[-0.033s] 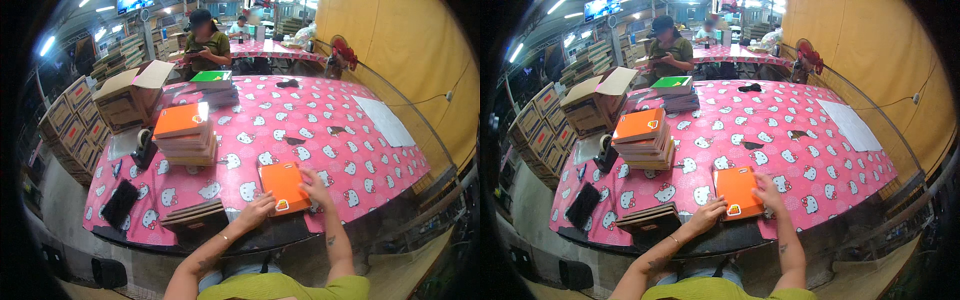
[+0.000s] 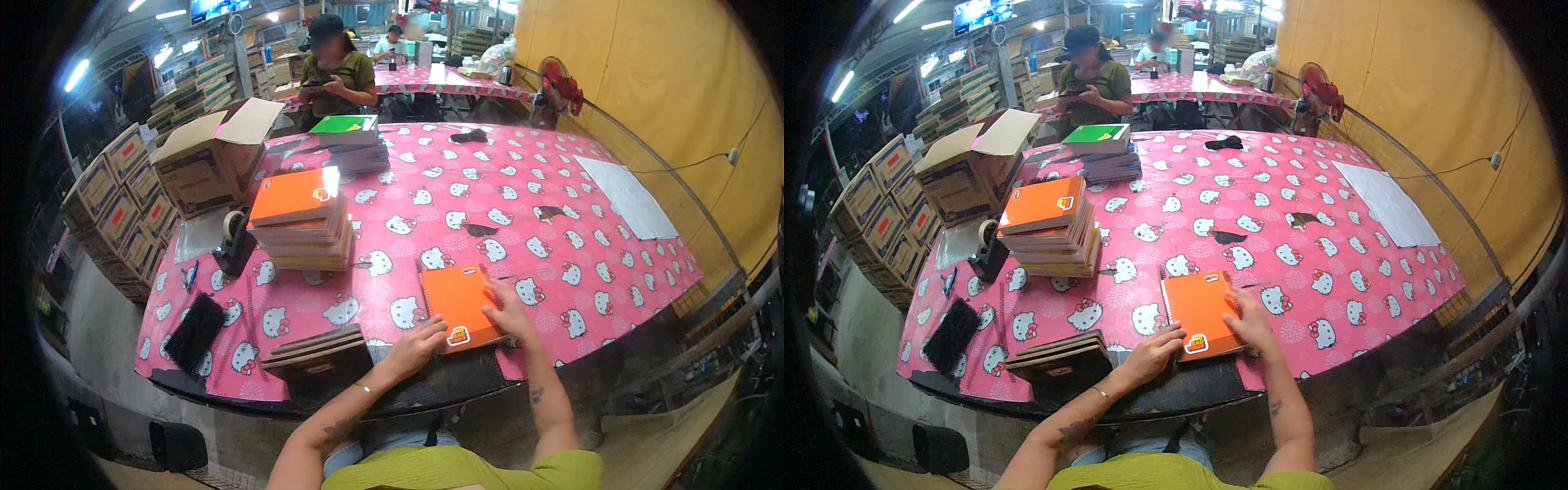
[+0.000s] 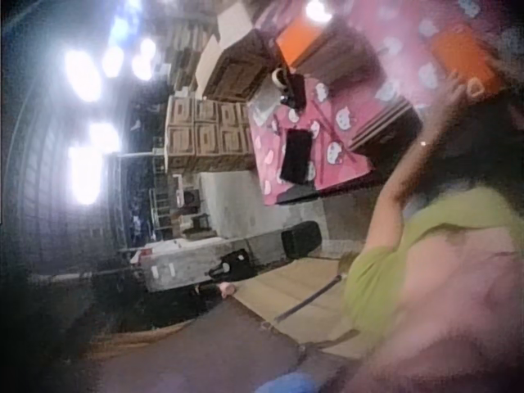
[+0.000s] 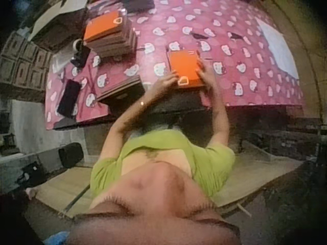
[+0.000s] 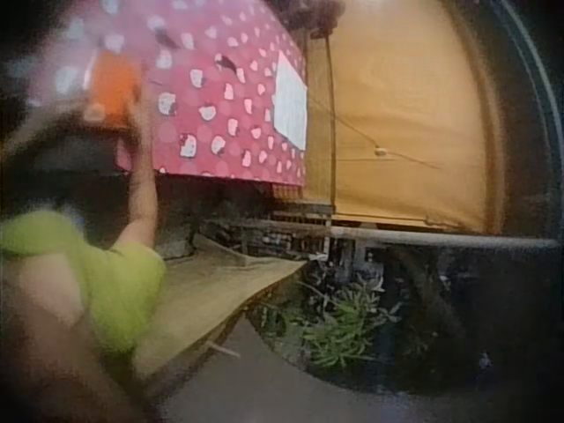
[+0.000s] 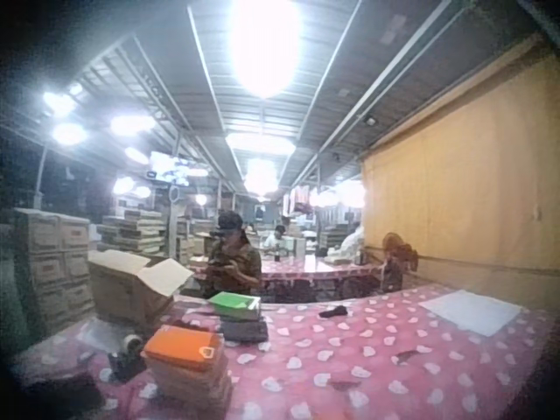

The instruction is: The person takes spiral notebooks from a stack and slides a plastic strip along the spiral spine to bind them before placing them in a separate pile.

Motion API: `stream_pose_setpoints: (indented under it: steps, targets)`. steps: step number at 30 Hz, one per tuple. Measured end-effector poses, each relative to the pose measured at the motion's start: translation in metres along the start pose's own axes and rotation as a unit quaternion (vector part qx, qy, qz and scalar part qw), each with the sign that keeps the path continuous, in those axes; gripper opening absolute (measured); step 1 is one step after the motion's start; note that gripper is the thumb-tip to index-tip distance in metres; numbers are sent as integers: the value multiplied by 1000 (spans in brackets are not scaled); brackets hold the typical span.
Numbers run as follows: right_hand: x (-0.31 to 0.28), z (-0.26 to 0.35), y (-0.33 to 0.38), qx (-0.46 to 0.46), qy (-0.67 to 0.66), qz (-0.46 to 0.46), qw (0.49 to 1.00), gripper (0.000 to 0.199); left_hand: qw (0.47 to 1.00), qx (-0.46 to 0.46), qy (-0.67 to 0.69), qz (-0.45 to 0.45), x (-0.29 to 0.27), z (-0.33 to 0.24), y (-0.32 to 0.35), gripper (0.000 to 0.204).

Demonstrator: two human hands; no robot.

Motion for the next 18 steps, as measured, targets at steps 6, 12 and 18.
stream_pose_setpoints:
  steps: [6,12,18]
  targets:
    - [12,-11,12,14,98,-38,994,49,994,-72,70,-47,-13,1,-6,22]
    - [10,-14,11,40,45,-49,997,50,991,-108,53,-52,-5,4,-16,23]
    - [17,-42,6,57,-59,-37,996,48,989,-126,58,-60,-26,-12,-22,24]
Point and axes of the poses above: each hand's wrist, its own y-axis away from the middle knuckle, its own x-axis out of the palm, z = x × y, the point moved 3 cm from there along -y, towards the middle knuckle, and after that the axes turned 10 degrees about x, right-handed, at the moved point
